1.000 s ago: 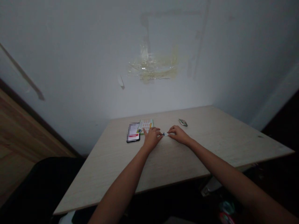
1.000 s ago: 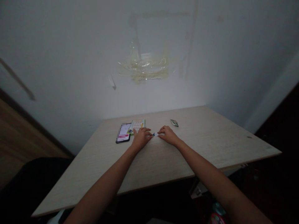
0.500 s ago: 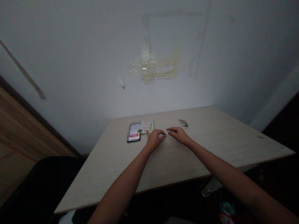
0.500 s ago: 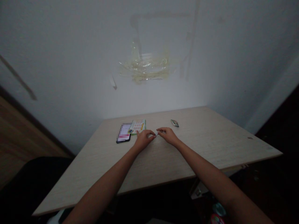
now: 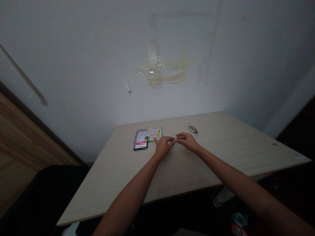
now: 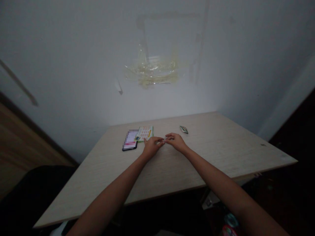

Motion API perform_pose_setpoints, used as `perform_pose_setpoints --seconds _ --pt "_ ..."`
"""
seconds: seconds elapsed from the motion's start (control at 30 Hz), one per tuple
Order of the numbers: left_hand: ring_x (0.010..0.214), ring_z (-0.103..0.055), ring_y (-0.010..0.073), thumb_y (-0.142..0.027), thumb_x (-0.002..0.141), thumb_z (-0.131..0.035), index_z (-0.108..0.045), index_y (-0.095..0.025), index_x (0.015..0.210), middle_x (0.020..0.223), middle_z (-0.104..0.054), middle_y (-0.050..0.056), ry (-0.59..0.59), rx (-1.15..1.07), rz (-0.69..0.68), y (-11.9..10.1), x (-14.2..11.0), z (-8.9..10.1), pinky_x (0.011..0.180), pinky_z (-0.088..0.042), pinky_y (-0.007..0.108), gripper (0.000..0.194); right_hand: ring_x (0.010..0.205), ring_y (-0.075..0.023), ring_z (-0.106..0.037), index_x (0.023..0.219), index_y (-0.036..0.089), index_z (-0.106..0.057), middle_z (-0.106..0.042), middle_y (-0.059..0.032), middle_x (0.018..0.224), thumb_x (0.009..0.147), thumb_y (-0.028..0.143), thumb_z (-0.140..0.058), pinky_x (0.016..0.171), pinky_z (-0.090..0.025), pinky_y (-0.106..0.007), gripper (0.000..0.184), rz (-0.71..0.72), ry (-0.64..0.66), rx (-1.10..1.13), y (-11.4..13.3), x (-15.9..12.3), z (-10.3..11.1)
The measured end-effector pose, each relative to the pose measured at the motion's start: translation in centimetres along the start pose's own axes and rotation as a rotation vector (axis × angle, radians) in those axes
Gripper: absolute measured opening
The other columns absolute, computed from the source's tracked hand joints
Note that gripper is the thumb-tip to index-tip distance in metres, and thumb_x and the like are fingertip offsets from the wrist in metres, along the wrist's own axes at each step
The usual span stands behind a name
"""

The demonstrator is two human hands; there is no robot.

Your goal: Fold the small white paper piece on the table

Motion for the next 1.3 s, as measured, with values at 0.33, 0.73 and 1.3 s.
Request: perform_pose_setpoints --seconds 0.33,0.73,1.3 --pt "0.119 -0.06 0.0272 -0.039 0.088 -0.066 -0.074 -0.032 0.107 0.107 -0.077 0.002 -0.02 -0.053 0.018 0.3 0.1 -0.1 0.113 0.008 0.07 0.022 0.086 -0.0239 -0.073 0.102 0.013 -0.075 -0.078 -0.0104 0.09 0.074 0.032 -0.075 0.088 -0.055 -0.041 0.034 0.044 -0.005 -0.102 0.5 0.1 0.1" --pt "0.122 -0.059 0.0297 -0.041 0.088 -0.064 -0.073 -0.035 0.113 0.11 -0.077 0.003 -0.021 0.014 0.033 0.7 0.4 0.1 0.114 0.002 0.071 0.028 0.096 -0.0261 -0.071 0.105 0.016 -0.077 -0.077 -0.0106 0.103 0.079 0.032 -0.07 0.094 -0.052 -0.044 0.032 0.098 0.0 -0.145 0.8 0.2 0.0" --pt "0.128 -0.052 0.0305 -0.044 0.085 -0.069 -0.078 -0.037 0.104 0.118 -0.073 0.003 -0.028 0.087 0.021 1.1 0.5 1.3 0.118 -0.003 0.065 0.022 0.094 -0.026 -0.07 0.094 0.021 -0.08 -0.078 -0.0085 0.098 0.08 0.028 -0.066 0.092 -0.052 -0.042 0.021 0.183 0.029 -0.32 2.1 -0.3 0.1"
Point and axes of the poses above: each hand's wrist, its own x-axis towards the middle knuckle, its own z-axis out of the back of the hand, y = z × x, the point moved 7 cm from there along x, towards the middle knuckle
